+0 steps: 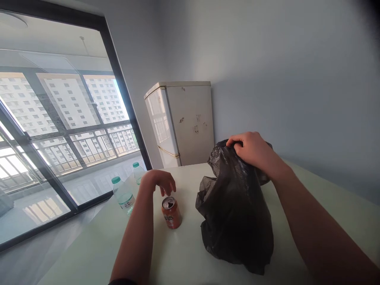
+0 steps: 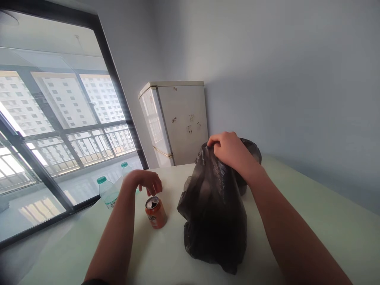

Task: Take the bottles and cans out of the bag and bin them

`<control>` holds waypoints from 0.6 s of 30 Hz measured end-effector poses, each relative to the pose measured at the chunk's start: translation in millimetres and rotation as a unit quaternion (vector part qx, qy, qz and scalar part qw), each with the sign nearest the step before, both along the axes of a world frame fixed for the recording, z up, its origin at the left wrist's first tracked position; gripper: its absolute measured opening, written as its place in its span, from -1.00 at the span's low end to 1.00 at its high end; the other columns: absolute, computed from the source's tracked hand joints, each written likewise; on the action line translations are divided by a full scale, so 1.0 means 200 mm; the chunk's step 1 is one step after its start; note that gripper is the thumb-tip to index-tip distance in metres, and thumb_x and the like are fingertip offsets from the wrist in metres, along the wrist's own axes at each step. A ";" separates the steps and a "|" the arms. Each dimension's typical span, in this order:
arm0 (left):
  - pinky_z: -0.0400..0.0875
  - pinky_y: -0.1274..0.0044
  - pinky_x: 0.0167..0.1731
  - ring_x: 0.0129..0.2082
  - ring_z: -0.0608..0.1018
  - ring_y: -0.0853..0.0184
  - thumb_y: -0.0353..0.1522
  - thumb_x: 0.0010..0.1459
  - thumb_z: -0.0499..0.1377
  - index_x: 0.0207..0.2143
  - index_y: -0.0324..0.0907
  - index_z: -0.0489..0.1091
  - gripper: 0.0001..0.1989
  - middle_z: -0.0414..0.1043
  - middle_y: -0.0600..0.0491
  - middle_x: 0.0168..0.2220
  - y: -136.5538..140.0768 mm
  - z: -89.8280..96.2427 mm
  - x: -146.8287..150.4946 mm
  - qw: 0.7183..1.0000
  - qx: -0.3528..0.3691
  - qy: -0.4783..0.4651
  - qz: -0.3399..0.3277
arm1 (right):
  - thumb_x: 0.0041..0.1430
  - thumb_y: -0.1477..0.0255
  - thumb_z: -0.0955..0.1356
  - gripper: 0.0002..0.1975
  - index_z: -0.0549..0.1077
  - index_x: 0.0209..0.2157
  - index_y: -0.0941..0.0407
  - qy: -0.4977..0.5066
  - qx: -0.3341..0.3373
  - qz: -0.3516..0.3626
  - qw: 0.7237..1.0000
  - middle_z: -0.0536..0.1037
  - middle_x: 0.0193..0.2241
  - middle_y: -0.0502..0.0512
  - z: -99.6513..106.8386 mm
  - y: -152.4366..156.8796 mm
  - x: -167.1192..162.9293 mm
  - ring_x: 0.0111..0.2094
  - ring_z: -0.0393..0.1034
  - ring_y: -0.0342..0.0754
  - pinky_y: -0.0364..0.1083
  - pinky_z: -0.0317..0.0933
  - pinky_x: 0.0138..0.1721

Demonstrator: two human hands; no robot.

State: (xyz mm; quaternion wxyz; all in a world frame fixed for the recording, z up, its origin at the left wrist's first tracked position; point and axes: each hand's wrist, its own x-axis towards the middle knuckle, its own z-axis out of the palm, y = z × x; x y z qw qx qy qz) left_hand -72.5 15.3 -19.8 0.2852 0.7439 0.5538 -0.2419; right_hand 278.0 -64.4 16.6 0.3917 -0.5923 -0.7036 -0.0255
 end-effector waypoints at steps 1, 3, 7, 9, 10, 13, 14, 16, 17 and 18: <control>0.57 0.35 -0.20 -0.05 0.67 0.07 -0.37 -0.13 0.33 -0.05 0.02 0.56 -0.51 0.64 0.01 -0.03 -0.01 0.00 0.01 1.000 0.001 0.002 -0.004 | 0.06 0.55 0.23 -0.65 0.64 -0.34 0.02 -0.001 0.005 0.001 1.000 0.50 -0.60 -0.03 0.00 0.00 0.00 -0.61 0.25 -0.11 -0.07 0.06 -0.46; 0.57 0.33 -0.17 -0.02 0.64 0.07 -0.35 -0.13 0.34 -0.04 0.02 0.56 -0.50 0.63 0.00 -0.01 -0.02 0.02 0.02 1.000 0.006 0.003 -0.015 | 0.06 0.54 0.23 -0.65 0.65 -0.34 0.01 -0.001 0.011 0.000 1.000 0.52 -0.57 -0.01 0.00 0.00 0.00 -0.57 0.28 -0.09 -0.07 0.06 -0.44; 0.57 0.32 -0.16 -0.03 0.62 0.09 -0.37 -0.18 0.34 -0.03 0.04 0.57 -0.45 0.62 0.01 -0.01 -0.04 0.02 0.06 0.999 0.015 0.002 -0.046 | 0.06 0.53 0.24 -0.65 0.65 -0.31 0.02 0.002 0.000 -0.006 1.000 0.52 -0.57 0.00 0.01 -0.01 0.00 -0.59 0.23 -0.10 -0.06 0.05 -0.45; 0.57 0.34 -0.18 -0.09 0.62 0.10 -0.39 -0.20 0.33 -0.04 0.04 0.58 -0.44 0.63 0.03 -0.07 -0.03 0.00 0.08 0.998 0.016 0.002 -0.056 | 0.06 0.53 0.24 -0.66 0.65 -0.31 0.03 0.003 0.005 -0.002 1.000 0.52 -0.57 0.01 0.01 -0.01 0.00 -0.57 0.24 -0.08 -0.06 0.06 -0.45; 0.57 0.34 -0.20 -0.12 0.62 0.11 -0.40 -0.21 0.33 -0.06 0.05 0.59 -0.45 0.63 0.03 -0.09 -0.02 -0.01 0.09 0.998 0.017 0.002 -0.059 | 0.06 0.53 0.25 -0.66 0.65 -0.32 0.03 0.002 0.010 0.001 1.000 0.51 -0.58 0.02 0.01 -0.01 0.00 -0.55 0.25 -0.07 -0.06 0.07 -0.44; 0.56 0.37 -0.24 -0.17 0.61 0.11 -0.42 -0.24 0.32 -0.13 0.04 0.61 -0.49 0.64 0.04 -0.15 0.00 -0.04 0.09 0.998 0.028 0.000 -0.060 | 0.07 0.54 0.25 -0.66 0.65 -0.33 0.03 0.001 0.020 0.008 1.000 0.49 -0.60 0.04 0.01 0.00 0.01 -0.47 0.29 -0.01 -0.05 0.10 -0.38; 0.55 0.38 -0.25 -0.18 0.61 0.11 -0.42 -0.25 0.31 -0.15 0.03 0.61 -0.50 0.64 0.04 -0.17 0.01 -0.04 0.08 0.998 0.035 -0.001 -0.057 | 0.07 0.54 0.25 -0.66 0.65 -0.33 0.03 0.003 0.021 0.010 1.000 0.49 -0.59 0.04 0.01 0.00 0.01 -0.46 0.29 0.00 -0.04 0.10 -0.37; 0.54 0.40 -0.25 -0.17 0.61 0.12 -0.42 -0.24 0.30 -0.15 0.03 0.59 -0.51 0.64 0.04 -0.19 0.01 -0.03 0.04 0.997 0.056 -0.005 -0.046 | 0.07 0.54 0.25 -0.67 0.65 -0.32 0.03 0.007 0.018 0.012 1.000 0.50 -0.58 0.04 0.01 -0.01 0.01 -0.47 0.29 0.00 -0.04 0.11 -0.36; 0.54 0.41 -0.25 -0.16 0.61 0.12 -0.42 -0.23 0.29 -0.13 0.03 0.58 -0.51 0.63 0.03 -0.17 0.01 -0.02 0.01 0.997 0.069 -0.009 -0.037 | 0.08 0.54 0.25 -0.66 0.65 -0.32 0.03 0.008 0.015 0.013 1.000 0.50 -0.57 0.04 0.01 -0.01 0.01 -0.48 0.28 -0.01 -0.03 0.11 -0.35; 0.53 0.42 -0.24 -0.14 0.61 0.11 -0.41 -0.22 0.29 -0.12 0.03 0.57 -0.50 0.63 0.02 -0.15 0.01 -0.02 -0.02 0.996 0.083 -0.011 -0.027 | 0.08 0.54 0.25 -0.66 0.65 -0.32 0.03 0.009 0.011 0.012 1.000 0.50 -0.57 0.03 0.01 -0.01 0.00 -0.50 0.27 -0.02 -0.03 0.11 -0.35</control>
